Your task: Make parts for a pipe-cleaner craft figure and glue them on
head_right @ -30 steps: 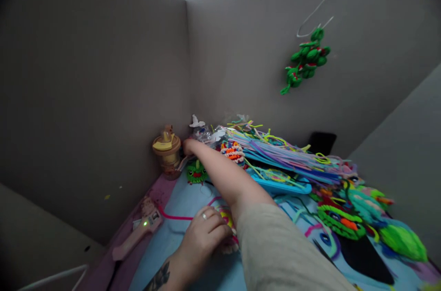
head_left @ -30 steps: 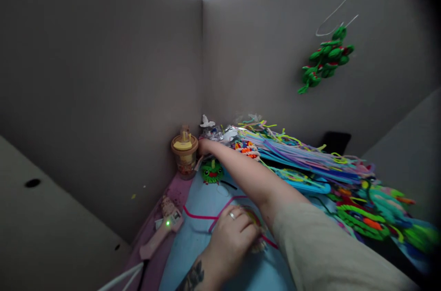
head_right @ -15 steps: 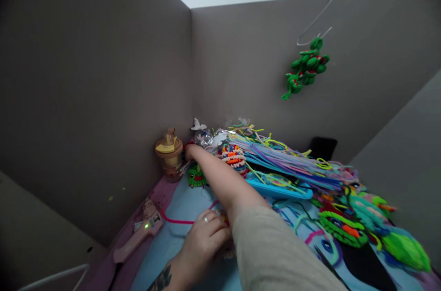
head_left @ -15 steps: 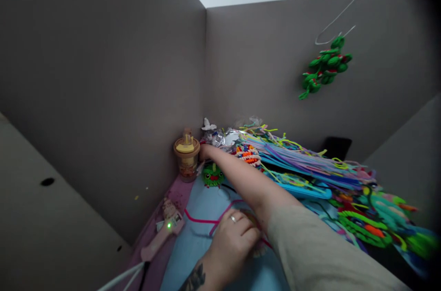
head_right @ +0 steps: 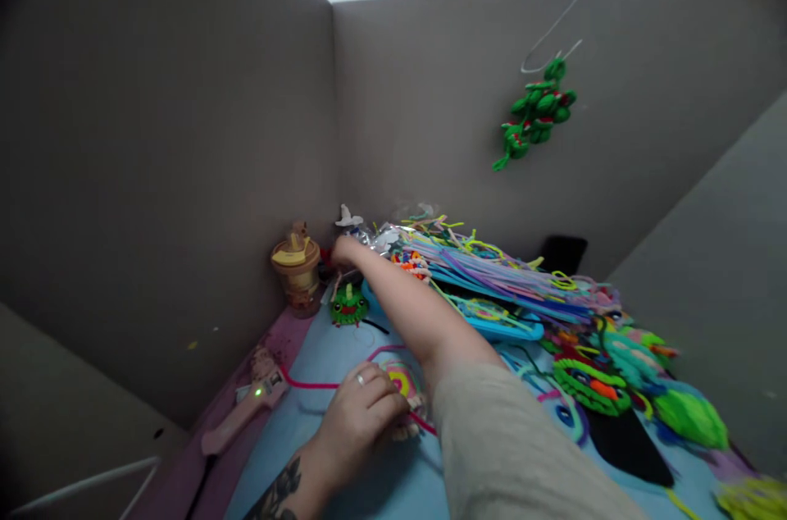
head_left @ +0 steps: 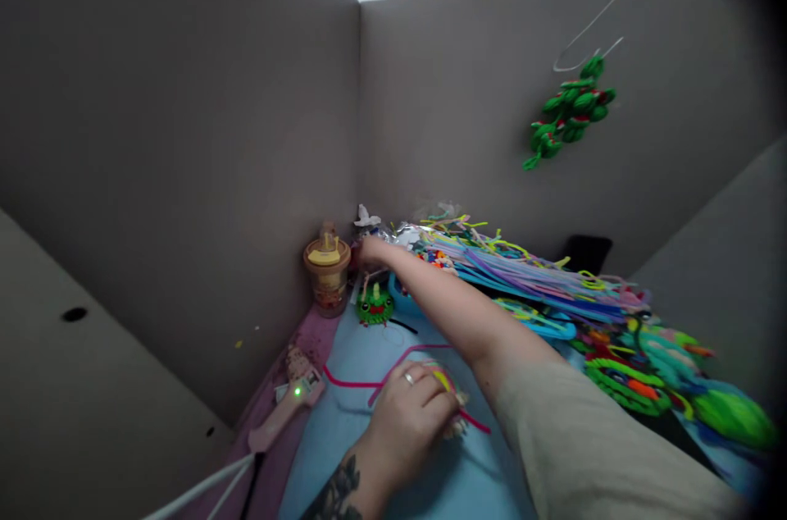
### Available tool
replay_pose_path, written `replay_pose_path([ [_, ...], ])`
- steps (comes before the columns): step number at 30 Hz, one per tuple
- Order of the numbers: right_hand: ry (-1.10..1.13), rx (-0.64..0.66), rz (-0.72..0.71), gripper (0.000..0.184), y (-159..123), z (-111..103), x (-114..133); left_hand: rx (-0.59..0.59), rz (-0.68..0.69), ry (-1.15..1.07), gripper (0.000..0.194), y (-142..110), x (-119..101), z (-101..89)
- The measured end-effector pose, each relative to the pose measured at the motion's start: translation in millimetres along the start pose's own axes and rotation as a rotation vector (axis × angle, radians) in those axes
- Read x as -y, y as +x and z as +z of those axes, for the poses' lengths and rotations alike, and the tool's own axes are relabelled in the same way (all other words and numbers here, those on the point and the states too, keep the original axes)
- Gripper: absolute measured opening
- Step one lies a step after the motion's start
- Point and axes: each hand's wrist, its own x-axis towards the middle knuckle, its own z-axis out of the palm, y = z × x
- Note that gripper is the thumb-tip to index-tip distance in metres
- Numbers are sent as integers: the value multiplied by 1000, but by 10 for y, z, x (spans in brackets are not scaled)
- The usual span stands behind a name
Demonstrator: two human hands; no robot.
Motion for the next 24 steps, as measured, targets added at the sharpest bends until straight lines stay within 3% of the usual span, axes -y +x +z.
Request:
replay_pose_path([
  [2,193,-67,39,25,-198,-113,-103,-4,14,1,14,16,-15,-8],
  [4,559,-221,78,25,-518,-206,-230,-1,24,-3,17,28,-27,-29],
  [7,915,-377,56,24,-1248,-257,-481,6,3,9,18,28,-24,-81],
  [10,852,-250,57,22,-2151,-109,-724,14,-103,49,18,24,-2,-121],
  [14,628,-10,255,11,-3105,406,-822,20,-214,28,19,27,-7,-98],
  [16,565,38,318,7,-3343,660,-785,58,-239,28,20,17,-33,-51],
  [18,508,-10,359,7,-3457,804,-725,100,-243,30,20,-12,-67,1],
  [22,501,-386,453,13,-3560,782,-525,137,-224,74,20,-95,-151,60],
  [24,514,-606,416,16,-3600,755,-358,123,-189,79,20,-124,-198,71],
])
